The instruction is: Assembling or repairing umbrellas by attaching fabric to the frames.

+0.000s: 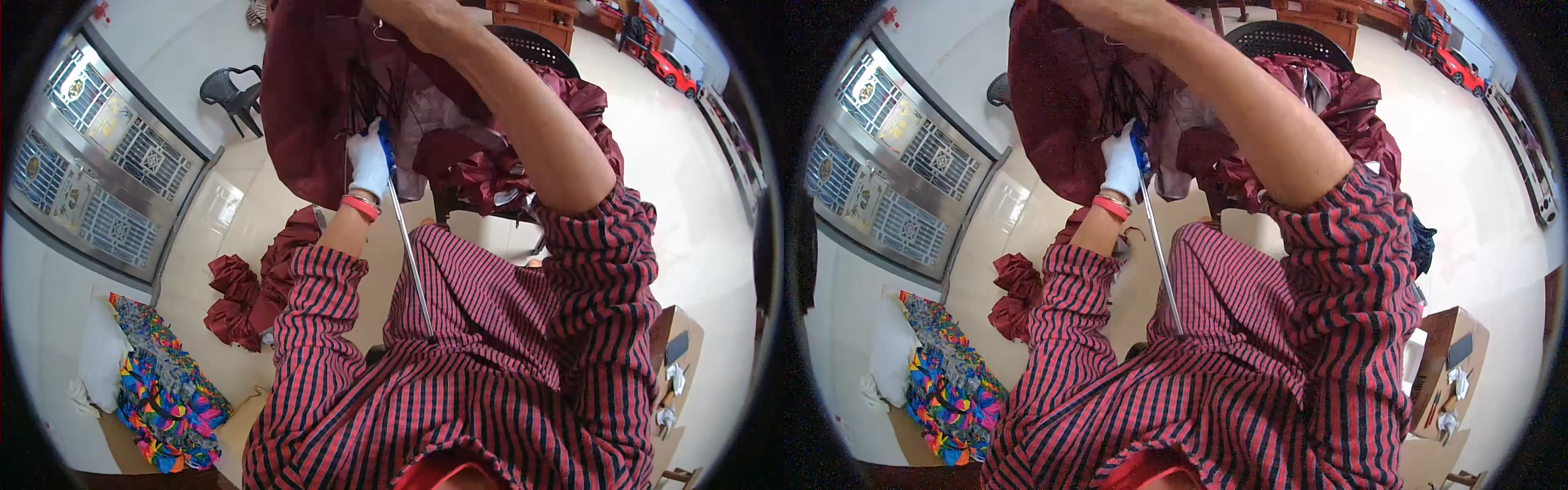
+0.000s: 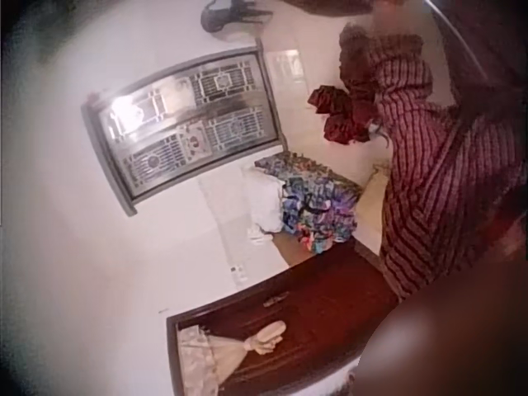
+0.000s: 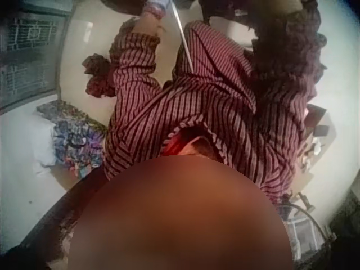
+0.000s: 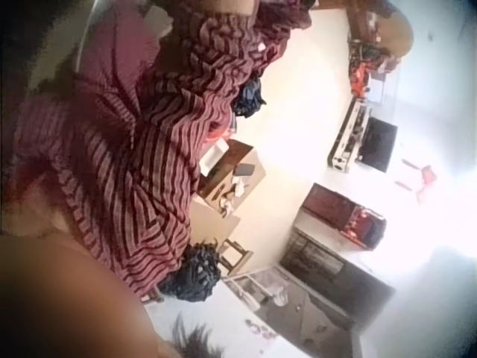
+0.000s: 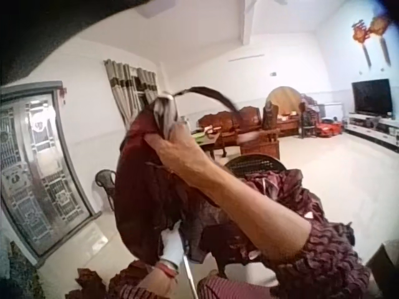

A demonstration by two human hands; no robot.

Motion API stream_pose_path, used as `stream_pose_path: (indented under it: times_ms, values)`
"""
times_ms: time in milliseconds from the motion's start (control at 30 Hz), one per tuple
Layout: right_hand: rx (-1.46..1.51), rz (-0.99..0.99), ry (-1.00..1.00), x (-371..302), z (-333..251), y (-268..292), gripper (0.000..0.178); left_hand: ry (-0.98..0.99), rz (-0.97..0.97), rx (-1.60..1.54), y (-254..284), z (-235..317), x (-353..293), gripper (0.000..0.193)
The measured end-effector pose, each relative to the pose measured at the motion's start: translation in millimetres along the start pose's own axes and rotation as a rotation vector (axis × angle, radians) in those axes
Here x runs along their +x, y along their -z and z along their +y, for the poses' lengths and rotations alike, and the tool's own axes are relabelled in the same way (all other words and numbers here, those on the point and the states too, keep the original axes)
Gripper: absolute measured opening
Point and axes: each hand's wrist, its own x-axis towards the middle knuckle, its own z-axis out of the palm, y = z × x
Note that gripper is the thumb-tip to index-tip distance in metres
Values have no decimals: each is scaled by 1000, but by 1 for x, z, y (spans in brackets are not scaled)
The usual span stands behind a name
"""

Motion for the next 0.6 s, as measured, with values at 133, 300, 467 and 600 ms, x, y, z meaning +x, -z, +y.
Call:
stream_pose_path:
  times_ms: [133,300,467,600]
  values:
    - [-76,11,-137,-20,-1,15,44,93,-24,-46,-12,21,-17,36]
    - [-183,50,330,-47,61,-11,38,60,-128,-212,-3,30,-4,39]
    - [-300,-260,-265,-193,119,-69,61,48,-89,-251,21,24,34,37]
    - [662,-237,-854,-229,97,-96,26,36,8,-421,42,29,64,34]
